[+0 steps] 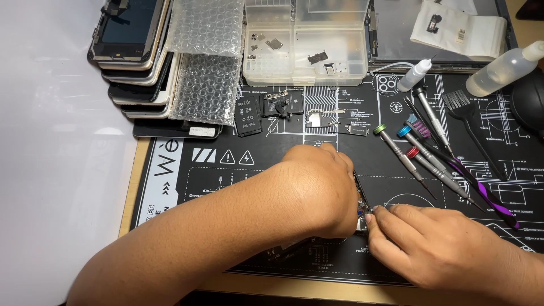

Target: Disassembling a mobile phone by removing internal components from the frame using precision tools.

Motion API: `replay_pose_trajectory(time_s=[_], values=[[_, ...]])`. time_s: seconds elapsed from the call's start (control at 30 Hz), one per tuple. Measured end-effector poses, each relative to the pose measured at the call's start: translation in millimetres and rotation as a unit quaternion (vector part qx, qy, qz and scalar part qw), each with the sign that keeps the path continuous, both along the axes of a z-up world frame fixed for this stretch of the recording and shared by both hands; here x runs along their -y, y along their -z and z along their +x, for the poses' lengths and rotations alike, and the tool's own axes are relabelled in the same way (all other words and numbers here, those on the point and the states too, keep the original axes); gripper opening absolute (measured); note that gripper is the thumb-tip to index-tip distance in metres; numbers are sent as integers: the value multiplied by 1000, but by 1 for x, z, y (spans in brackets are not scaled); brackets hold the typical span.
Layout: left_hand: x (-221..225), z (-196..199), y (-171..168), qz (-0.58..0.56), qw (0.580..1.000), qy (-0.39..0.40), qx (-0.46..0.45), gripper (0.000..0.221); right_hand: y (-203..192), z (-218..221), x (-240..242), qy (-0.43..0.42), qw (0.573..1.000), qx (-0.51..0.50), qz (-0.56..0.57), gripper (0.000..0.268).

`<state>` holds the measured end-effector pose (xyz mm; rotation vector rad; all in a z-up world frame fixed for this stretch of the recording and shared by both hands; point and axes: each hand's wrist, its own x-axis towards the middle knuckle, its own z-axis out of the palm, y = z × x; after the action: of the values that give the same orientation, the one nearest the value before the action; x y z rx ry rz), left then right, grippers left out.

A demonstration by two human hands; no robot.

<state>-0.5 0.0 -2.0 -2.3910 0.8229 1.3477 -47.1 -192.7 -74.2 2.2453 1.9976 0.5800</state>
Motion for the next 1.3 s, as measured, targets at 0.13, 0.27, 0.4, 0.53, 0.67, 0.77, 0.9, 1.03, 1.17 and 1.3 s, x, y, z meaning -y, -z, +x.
replay_pose_trajectory(time_s=[0.13, 0.27, 0.4, 0.53, 0.67, 0.77, 0.9, 1.03, 1.17, 1.3], values=[[0, 0, -4, 3, 1000, 10, -4, 59, 4, 2, 3, 2, 1000, -8, 15, 9], [-1, -1, -3, 1, 1000, 5, -2, 58, 8, 2, 10, 28, 998, -57, 6, 15], [-1, 0, -3, 2, 1000, -2, -2, 59, 4, 5, 13, 49, 991, -122, -15, 21], [0, 0, -5, 5, 1000, 1, -6, 58, 4, 8, 17, 54, 988, -140, -33, 20], [-1, 1, -4, 6, 1000, 2, -8, 58, 5, 18, 23, 24, 986, -166, 3, 21], [0, 1, 1, -1, 1000, -5, 0, 60, -7, 23, 13, 36, 981, -170, 87, 19], [-1, -1, -5, 0, 1000, -9, -1, 57, -5, 20, 9, 152, 935, -245, 208, 23], [-3, -1, -9, -17, 999, -45, -2, 59, 14, 5, 18, 256, 877, -272, 302, 23], [-8, 2, -13, -55, 992, -112, 1, 53, 17, -4, 14, 329, 788, -329, 404, 24], [-15, 9, -19, -104, 987, -124, 1, 59, -3, -2, -8, 291, 721, -418, 470, 41]])
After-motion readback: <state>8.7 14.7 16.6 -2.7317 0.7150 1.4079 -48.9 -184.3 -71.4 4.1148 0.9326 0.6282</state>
